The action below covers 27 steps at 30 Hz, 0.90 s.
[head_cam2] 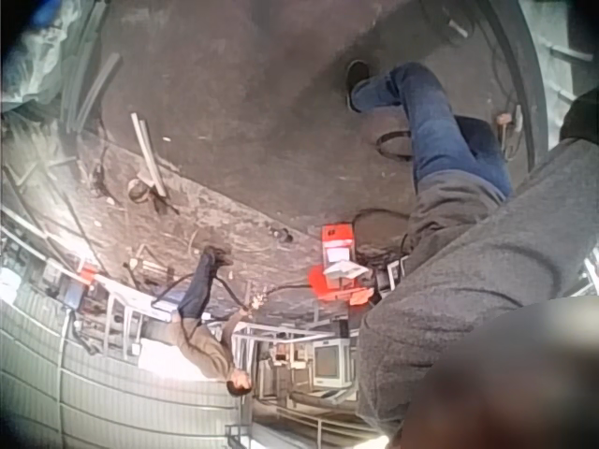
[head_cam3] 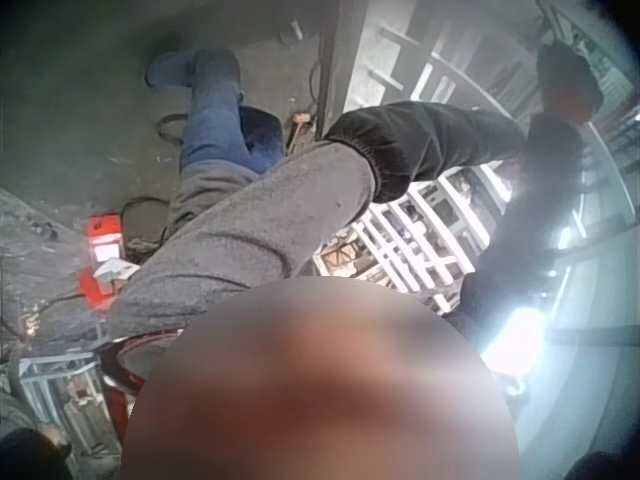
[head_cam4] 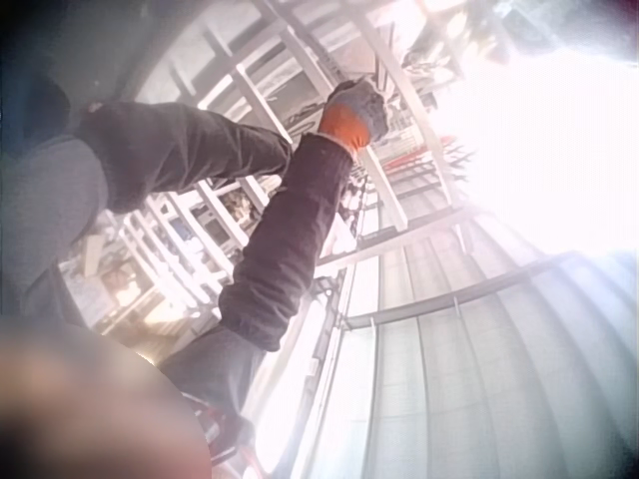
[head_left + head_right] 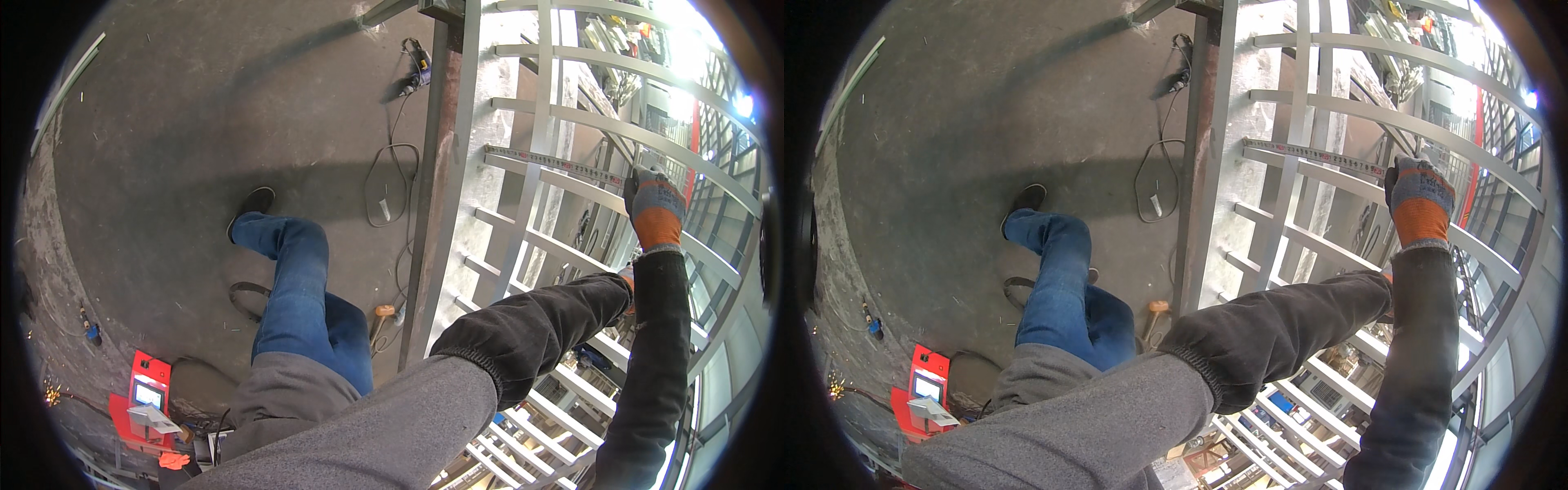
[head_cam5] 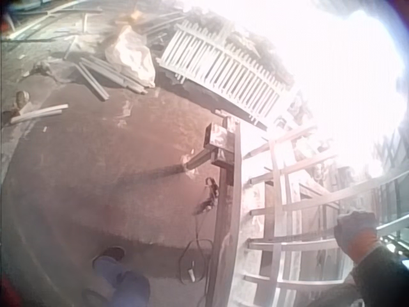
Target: The person welds a metal frame using a handheld welding torch, then repositions the frame and continues welding additional joints. The person handles metal bars and a welding torch throughout the task.
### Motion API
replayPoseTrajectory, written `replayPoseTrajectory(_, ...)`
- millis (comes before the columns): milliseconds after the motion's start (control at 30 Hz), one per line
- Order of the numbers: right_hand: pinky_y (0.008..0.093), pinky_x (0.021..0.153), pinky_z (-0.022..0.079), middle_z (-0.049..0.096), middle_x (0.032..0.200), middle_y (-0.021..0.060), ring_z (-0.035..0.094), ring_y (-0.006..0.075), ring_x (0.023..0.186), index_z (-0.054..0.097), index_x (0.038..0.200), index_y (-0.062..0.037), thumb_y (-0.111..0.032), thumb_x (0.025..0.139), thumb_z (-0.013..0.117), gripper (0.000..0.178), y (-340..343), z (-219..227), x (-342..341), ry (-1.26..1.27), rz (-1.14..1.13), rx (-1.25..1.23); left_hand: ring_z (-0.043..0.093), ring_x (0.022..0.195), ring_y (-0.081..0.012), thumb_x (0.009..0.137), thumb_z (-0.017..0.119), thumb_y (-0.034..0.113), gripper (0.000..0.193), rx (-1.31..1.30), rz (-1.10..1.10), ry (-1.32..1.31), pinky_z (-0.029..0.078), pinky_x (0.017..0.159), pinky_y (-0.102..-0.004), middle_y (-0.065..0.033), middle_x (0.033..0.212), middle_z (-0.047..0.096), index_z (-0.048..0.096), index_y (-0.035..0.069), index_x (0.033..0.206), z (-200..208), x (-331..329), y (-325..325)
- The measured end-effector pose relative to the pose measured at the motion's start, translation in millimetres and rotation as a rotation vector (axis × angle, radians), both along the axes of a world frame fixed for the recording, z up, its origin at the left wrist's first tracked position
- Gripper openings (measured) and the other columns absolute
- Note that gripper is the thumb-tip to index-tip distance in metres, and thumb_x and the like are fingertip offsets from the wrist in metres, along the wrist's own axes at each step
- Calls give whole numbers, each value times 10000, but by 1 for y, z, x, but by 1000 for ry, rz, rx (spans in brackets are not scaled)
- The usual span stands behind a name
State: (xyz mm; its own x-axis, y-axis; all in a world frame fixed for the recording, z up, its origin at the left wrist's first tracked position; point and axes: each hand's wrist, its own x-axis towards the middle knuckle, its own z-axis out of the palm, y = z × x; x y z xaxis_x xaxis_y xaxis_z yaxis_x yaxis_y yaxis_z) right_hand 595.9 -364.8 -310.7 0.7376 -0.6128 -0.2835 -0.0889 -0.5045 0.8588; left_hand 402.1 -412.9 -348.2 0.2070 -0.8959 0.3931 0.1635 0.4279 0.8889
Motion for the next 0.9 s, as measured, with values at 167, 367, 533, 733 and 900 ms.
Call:
replayPoseTrajectory(167,477,838,549,703,1051,208,690,414,988,722,1094,-115,-287,977,643,222,-28,18,-13,-366,84,322,693,1158,-340,850,721,388,451,33,-15,34,549,960,-454,-143,1258,719,725,151,1234,0,-2,2)
replayPoseTrajectory(367,489,830,556,721,1073,137,702,393,971,735,1125,-157,-356,977,633,268,-53,7,-35,-453,76,320,660,1221,-324,916,645,442,509,-53,-18,-104,519,1009,-437,-156,1301,697,669,131,1319,-7,8,10)
replayPoseTrajectory(533,484,830,559,717,1049,126,705,384,979,744,1097,-175,-382,961,636,270,-48,-13,-23,-434,-101,269,666,1193,-353,925,629,433,493,-30,-70,-164,529,979,-457,-178,1269,700,666,125,1308,-8,15,8)
replayPoseTrajectory(733,414,823,555,712,1052,148,711,356,934,730,1093,-103,-253,964,652,213,-13,14,-41,-852,-24,490,673,1158,-388,935,611,421,475,27,-175,-314,542,943,-481,-206,1230,704,662,116,1295,-13,31,22)
replayPoseTrajectory(900,332,808,572,695,1026,86,683,198,870,691,1106,-2,-187,989,646,223,52,101,-138,-1783,-269,665,679,1096,-432,961,586,436,435,56,-202,-272,544,893,-507,-248,1171,702,654,79,1201,-4,55,44)
